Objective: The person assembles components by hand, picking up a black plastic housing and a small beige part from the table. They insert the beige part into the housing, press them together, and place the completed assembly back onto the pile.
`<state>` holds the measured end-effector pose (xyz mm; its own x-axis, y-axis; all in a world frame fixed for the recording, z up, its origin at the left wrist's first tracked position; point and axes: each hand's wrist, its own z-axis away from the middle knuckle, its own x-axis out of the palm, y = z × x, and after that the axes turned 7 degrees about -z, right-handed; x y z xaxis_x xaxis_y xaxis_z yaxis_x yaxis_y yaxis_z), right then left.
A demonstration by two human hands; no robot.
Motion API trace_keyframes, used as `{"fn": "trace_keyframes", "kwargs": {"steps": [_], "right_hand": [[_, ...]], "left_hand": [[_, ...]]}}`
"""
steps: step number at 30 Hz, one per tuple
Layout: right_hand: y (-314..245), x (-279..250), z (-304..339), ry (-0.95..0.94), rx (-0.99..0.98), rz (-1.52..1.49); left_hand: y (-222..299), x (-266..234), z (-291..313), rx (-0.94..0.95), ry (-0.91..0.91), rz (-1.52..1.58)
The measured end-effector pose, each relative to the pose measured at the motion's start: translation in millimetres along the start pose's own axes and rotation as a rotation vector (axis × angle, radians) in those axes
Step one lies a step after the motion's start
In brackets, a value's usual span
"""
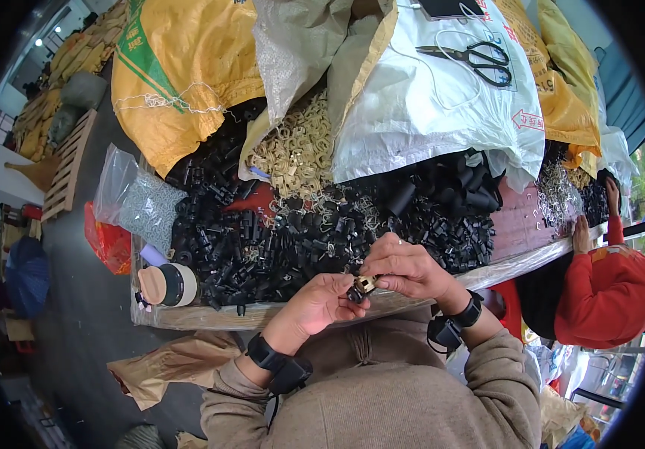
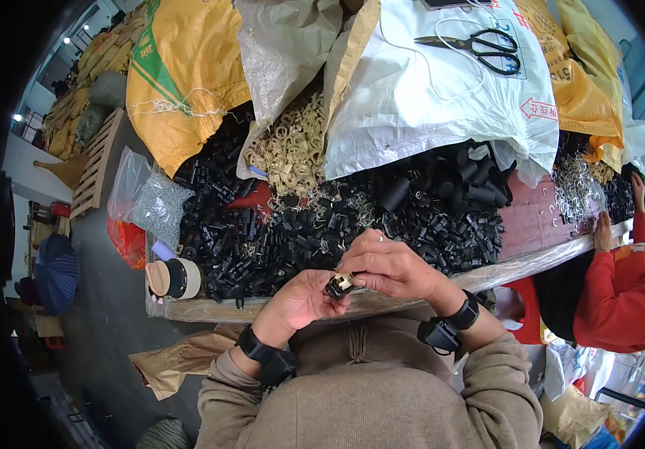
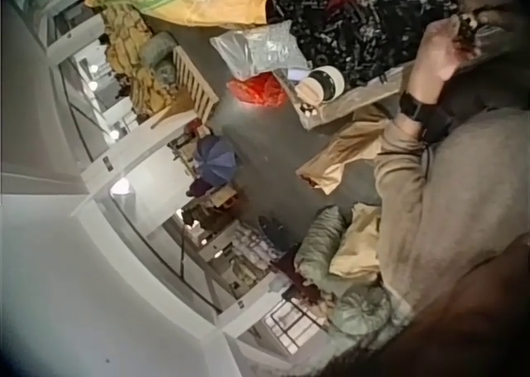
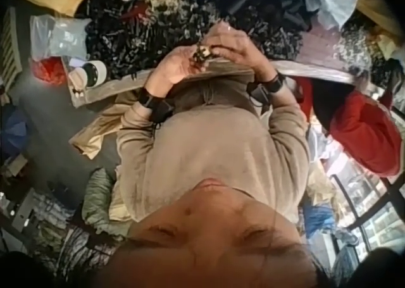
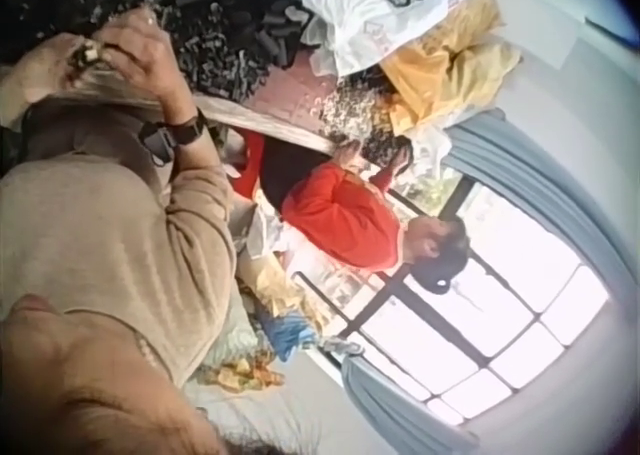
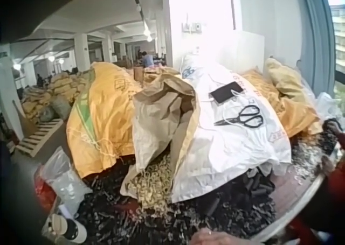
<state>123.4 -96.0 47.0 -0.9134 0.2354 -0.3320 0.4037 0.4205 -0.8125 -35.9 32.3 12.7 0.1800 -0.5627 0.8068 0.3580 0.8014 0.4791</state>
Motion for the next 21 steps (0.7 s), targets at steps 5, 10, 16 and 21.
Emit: {"fn": "trace_keyframes", "kwargs": {"steps": [5,10,16,21], "right_hand": [[-3,-4,-3,-0.061,0.053,-0.055],[-5,-10,-8,-0.146,0.035,0.053],[12,-6,9,0.016,0.209,0.048],[24,-18,21,0.197,0.436,0.258]], "left_hand": [[-4,-3,0,-0.039,-0.013,0.070],[-3,-2,-6,-0.061,-0.017,0.089],[-2,-7,-14,-0.023,0.094,-0.080],[7,-15,-15,0.158,0.255,-0.180]]}}
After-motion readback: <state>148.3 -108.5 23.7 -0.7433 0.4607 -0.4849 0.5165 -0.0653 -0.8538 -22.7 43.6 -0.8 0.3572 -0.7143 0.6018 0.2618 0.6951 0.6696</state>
